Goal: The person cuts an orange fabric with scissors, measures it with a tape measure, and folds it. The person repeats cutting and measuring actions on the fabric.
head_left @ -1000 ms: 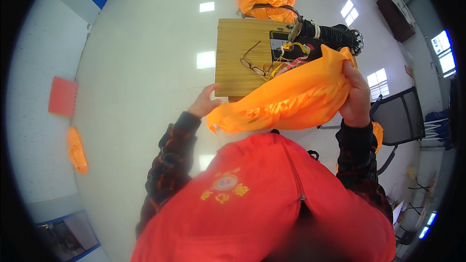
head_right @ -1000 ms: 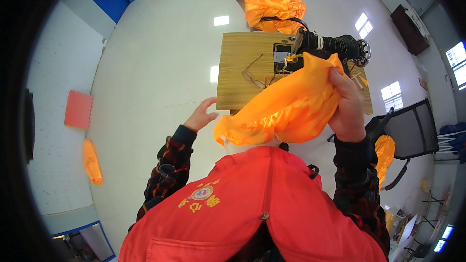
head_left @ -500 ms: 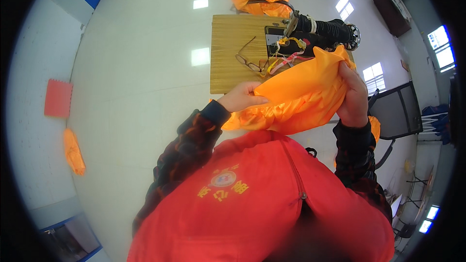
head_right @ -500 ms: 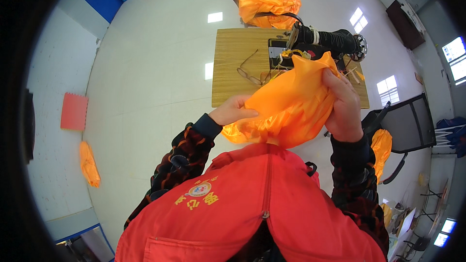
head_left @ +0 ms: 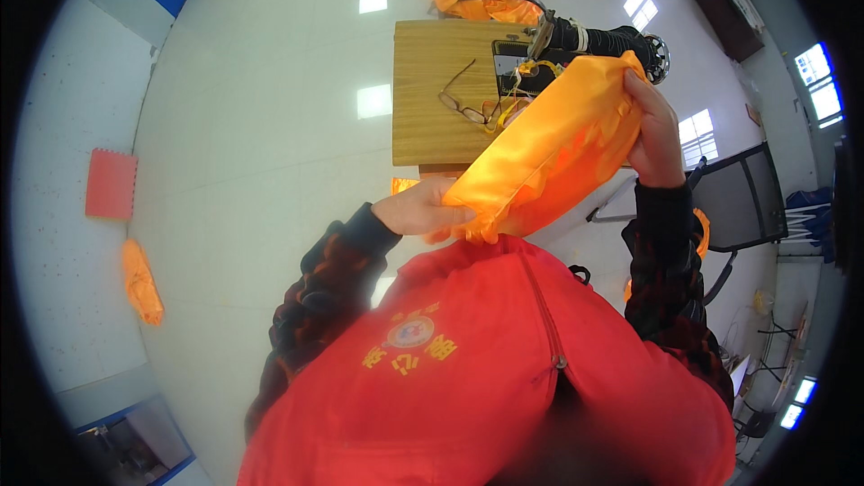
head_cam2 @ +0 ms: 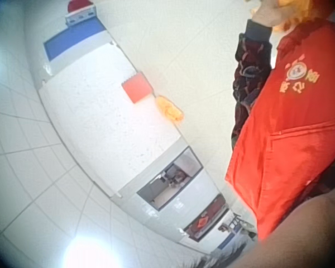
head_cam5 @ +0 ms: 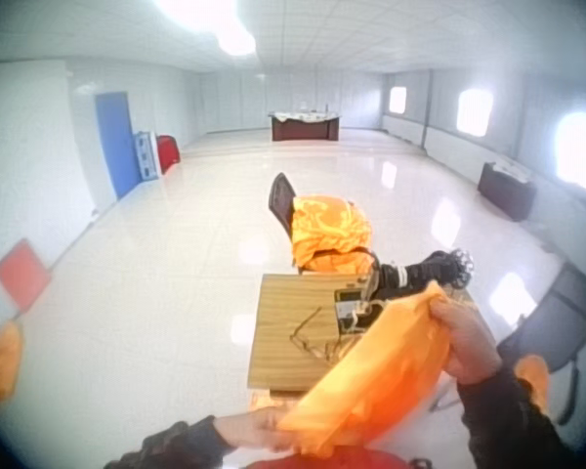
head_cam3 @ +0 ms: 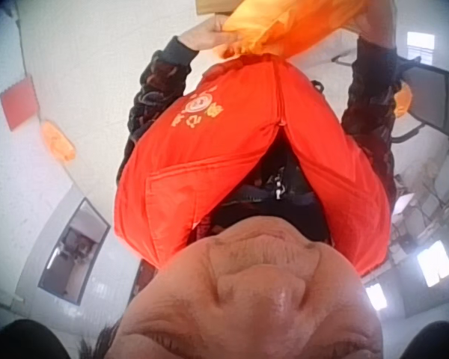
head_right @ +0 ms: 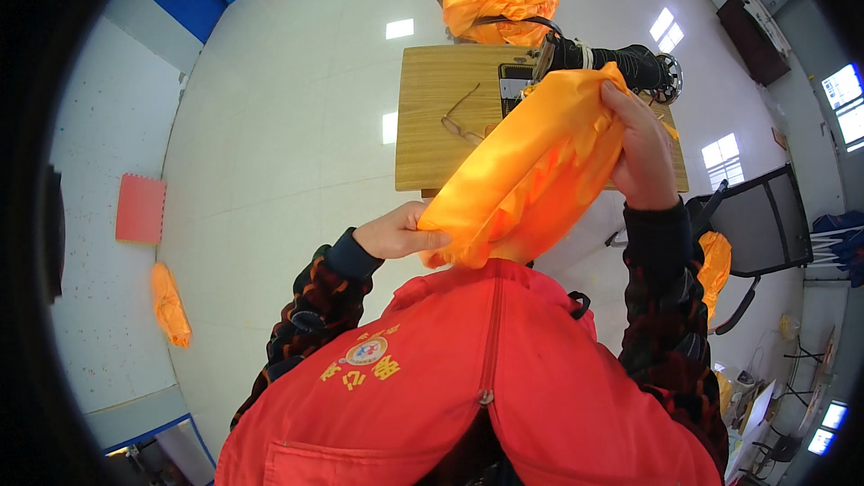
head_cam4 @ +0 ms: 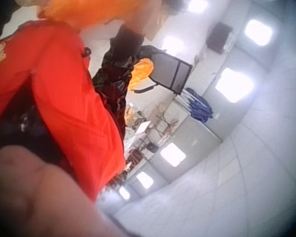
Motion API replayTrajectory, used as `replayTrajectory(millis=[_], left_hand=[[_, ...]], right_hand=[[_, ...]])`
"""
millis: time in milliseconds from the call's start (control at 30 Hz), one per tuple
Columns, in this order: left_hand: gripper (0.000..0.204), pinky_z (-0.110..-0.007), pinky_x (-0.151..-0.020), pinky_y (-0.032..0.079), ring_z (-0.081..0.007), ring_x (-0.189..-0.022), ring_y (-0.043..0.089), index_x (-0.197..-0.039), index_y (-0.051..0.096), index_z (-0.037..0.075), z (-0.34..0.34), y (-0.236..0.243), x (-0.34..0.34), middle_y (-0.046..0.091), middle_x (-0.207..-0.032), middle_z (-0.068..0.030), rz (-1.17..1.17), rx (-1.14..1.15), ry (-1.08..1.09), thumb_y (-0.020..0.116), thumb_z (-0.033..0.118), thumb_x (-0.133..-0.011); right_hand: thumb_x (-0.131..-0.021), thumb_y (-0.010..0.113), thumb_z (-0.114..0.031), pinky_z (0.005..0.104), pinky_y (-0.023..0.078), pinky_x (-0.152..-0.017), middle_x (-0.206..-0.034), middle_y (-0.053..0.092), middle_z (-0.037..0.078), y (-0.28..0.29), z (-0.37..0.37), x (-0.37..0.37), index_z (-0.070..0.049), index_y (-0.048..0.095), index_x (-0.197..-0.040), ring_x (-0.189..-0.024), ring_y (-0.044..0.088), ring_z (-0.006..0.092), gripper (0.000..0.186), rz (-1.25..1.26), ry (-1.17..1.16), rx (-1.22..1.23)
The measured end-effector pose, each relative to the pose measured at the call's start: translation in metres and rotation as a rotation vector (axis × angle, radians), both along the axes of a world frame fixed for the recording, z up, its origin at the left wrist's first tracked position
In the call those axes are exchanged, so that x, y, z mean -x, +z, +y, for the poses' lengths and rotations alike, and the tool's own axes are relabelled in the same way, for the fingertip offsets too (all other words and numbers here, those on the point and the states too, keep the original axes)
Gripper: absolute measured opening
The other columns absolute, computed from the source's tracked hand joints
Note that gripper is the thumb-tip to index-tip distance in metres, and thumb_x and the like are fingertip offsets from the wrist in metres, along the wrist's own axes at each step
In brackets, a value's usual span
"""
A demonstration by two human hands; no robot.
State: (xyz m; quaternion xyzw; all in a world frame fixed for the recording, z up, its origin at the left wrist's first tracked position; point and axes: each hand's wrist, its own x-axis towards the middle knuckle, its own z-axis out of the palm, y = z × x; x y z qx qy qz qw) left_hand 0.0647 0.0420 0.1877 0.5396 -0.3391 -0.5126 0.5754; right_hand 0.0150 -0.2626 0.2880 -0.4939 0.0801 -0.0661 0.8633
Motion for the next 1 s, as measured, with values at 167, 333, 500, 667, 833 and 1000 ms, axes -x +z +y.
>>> replayTrajectory(millis=[167,333,500,667,833,1000], left_hand=[[0.023,-0.027,-0.083,0.044,-0.0085,-0.095,0.053,-0.112,0.058,0.001,-0.004,0.031,0.027,0.061,-0.101,-0.0009,0.132,0.176,0.097,0.054,0.015,-0.093],[0.02,-0.026,-0.082,0.045,-0.0085,-0.092,0.055,-0.11,0.059,0.0,-0.009,0.047,0.031,0.062,-0.101,-0.0011,0.016,0.248,0.268,0.053,0.01,-0.094],[0.016,-0.024,-0.073,0.047,-0.0087,-0.082,0.059,-0.104,0.062,0.0,-0.009,0.063,0.029,0.065,-0.092,-0.0027,-0.252,0.182,0.353,0.052,0.007,-0.093],[0.011,-0.025,-0.061,0.045,-0.0161,-0.067,0.06,-0.093,0.065,0.001,-0.024,0.085,0.029,0.064,-0.078,-0.0084,-0.756,0.094,0.473,0.058,0.009,-0.088],[0.016,-0.034,-0.064,0.044,-0.0304,-0.071,0.053,-0.093,0.063,0.002,-0.033,0.099,0.02,0.054,-0.075,-0.0127,-1.021,0.256,0.557,0.065,0.014,-0.082],[0.03,-0.033,-0.076,0.041,-0.0241,-0.09,0.052,-0.102,0.062,0.003,-0.03,0.092,-0.008,0.056,-0.098,-0.0073,-0.882,0.436,0.422,0.073,0.01,-0.075]], right_hand=[[-0.095,0.049,-0.021,0.0291,0.05,-0.073,-0.091,0.061,0.008,-0.04,0.018,-0.04,0.001,0.056,-0.104,-0.084,0.063,0.0175,0.025,0.001,0.101,0.092],[-0.092,0.051,-0.021,0.0302,0.046,-0.068,-0.093,0.061,0.01,-0.05,0.052,-0.03,0.004,0.058,-0.101,-0.082,0.059,0.0158,0.027,0.061,0.346,1.482],[-0.082,0.059,-0.015,0.0308,0.046,-0.08,-0.098,0.062,0.014,-0.029,0.079,0.018,0.003,0.058,-0.109,-0.09,0.06,0.024,0.032,-0.282,0.42,0.873],[-0.08,0.062,-0.011,0.0302,0.047,-0.074,-0.093,0.063,0.014,-0.018,0.095,0.037,0.002,0.057,-0.109,-0.082,0.061,0.0245,0.032,-0.303,0.354,1.015],[-0.084,0.059,-0.007,0.0271,0.046,-0.067,-0.085,0.062,0.009,-0.002,0.086,0.035,0.003,0.058,-0.105,-0.076,0.059,0.0152,0.023,-0.278,0.263,1.071],[-0.09,0.054,-0.004,0.0212,0.043,-0.067,-0.086,0.058,0.0,0.022,0.064,0.032,0.003,0.058,-0.107,-0.078,0.053,0.0039,0.019,-0.323,0.312,0.883]])
